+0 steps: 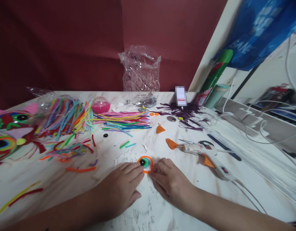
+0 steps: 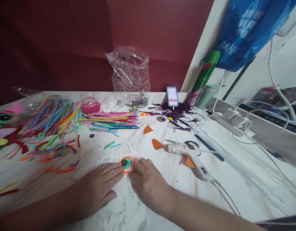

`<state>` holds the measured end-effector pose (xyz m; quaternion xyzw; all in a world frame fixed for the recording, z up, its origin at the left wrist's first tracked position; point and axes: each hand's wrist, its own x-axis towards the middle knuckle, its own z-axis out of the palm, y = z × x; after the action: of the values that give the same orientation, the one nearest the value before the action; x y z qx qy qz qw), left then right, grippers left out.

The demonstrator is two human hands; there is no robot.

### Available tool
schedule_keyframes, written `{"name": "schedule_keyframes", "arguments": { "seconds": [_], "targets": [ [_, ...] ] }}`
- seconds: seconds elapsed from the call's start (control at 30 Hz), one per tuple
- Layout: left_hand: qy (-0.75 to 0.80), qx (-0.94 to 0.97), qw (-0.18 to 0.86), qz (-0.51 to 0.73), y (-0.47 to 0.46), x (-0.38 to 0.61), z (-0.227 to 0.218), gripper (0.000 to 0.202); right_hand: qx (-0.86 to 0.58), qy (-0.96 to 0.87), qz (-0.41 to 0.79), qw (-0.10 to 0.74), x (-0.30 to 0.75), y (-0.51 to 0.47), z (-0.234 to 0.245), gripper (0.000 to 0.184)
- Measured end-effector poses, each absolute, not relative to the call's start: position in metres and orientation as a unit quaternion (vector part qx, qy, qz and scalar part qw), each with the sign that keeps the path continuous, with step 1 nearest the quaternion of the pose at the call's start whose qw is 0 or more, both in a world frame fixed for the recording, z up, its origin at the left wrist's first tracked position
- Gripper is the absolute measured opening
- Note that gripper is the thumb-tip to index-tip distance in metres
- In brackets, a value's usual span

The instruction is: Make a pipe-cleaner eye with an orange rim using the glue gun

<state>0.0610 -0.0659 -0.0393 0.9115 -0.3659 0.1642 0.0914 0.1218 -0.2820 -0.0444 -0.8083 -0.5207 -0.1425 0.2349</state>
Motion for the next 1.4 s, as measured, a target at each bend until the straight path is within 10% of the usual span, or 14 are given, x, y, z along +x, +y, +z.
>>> {"name": "schedule_keyframes", "arguments": {
  "seconds": [0.17, 0.57, 1.4],
  "targets": [
    [-0.369, 0.876, 0.149, 0.273, -0.065, 0.056, -0.033, 0.017, -0.811, -0.514, -0.118, 0.253, 0.122, -0.282, -0.043, 0.023],
    [-0.371, 0.908, 0.160, 0.111, -0.069, 0.054, -0.044, 0.040, -0.800, -0.409, -0.029, 0.438, 0.135, -0.287, -0.048, 0.020],
    [-0.364, 0.909, 0.195, 0.063, -0.075, 0.059, -0.031, 0.043, -0.790, -0.443, -0.014, 0.424, 0.148, -0.281, -0.049, 0.019]
  ]
}}
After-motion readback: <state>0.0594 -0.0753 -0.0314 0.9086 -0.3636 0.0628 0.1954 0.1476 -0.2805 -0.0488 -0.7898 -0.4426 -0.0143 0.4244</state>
